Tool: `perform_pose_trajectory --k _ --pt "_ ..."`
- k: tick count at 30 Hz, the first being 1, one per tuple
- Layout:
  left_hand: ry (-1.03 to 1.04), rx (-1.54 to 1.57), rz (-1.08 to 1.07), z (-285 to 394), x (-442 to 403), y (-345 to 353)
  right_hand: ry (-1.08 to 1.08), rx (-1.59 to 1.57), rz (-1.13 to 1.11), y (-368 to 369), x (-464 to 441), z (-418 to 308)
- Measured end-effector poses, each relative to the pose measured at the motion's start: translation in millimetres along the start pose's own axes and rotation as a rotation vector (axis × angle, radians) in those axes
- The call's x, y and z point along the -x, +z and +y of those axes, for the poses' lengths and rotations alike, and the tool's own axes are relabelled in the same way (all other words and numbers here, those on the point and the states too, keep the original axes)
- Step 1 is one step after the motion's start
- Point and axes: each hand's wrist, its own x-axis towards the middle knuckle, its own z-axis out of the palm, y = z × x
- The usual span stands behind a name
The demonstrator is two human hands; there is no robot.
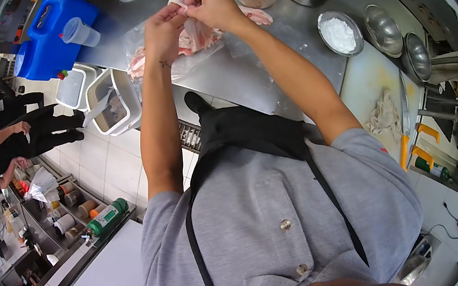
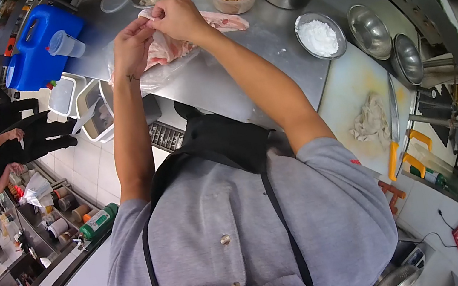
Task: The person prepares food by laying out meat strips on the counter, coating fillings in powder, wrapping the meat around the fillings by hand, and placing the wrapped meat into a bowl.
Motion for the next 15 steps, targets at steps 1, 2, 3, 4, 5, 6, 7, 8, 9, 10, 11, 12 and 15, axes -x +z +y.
perform_pose_trajectory --k 1,2,3,4,5,6,7,8,9,10,11,12,15 --pt "0.003 -0.025 0.025 -2.1 1.0 6.7 0.005 0.007 0.02 0.4 0.5 3.3" --pt "0.007 -0.05 0.05 -3.5 1.7 13.3 0.008 0.011 0.024 0.4 1.3 6.5" --pt "0.007 -0.048 0.044 -6.9 0.9 17.1 0.039 0.007 0.035 0.2 1.2 9.7" --pt "0.006 -0.053 0.073 -11.5 0.7 20.1 0.07 0.002 0.045 -0.4 0.7 13.0" --pt "0.005 -0.057 0.103 -15.2 0.9 22.5 0.071 0.005 0.048 -1.5 0.5 16.5" --pt "0.004 -0.057 0.1 -17.3 1.0 24.9 0.1 -0.002 0.026 -2.7 0.2 20.4" --pt "0.013 -0.11 0.118 -19.1 1.1 26.9 0.13 -0.009 0.006 -3.6 -0.1 24.4" --pt "0.022 -0.164 0.134 -21.0 1.0 28.6 0.135 -0.009 0.012 -4.7 -1.0 28.7" --pt "0.017 -0.164 0.127 -22.9 1.8 30.3 0.185 -0.098 -0.007 -6.2 -0.9 32.6" --pt "0.03 -0.129 0.141 -24.5 1.9 32.5 0.233 -0.187 -0.024 -8.3 0.2 36.8" --pt "0.047 -0.093 0.155 -25.6 0.8 34.9 0.236 -0.182 -0.018 -11.7 1.7 41.2" --pt "0.048 -0.089 0.151 -25.0 0.9 38.6 0.269 -0.422 -0.059 -16.4 3.6 43.1" --pt "0.028 -0.014 0.199 -27.0 -1.5 41.8 0.306 -0.737 -0.114 -27.9 7.3 45.7"
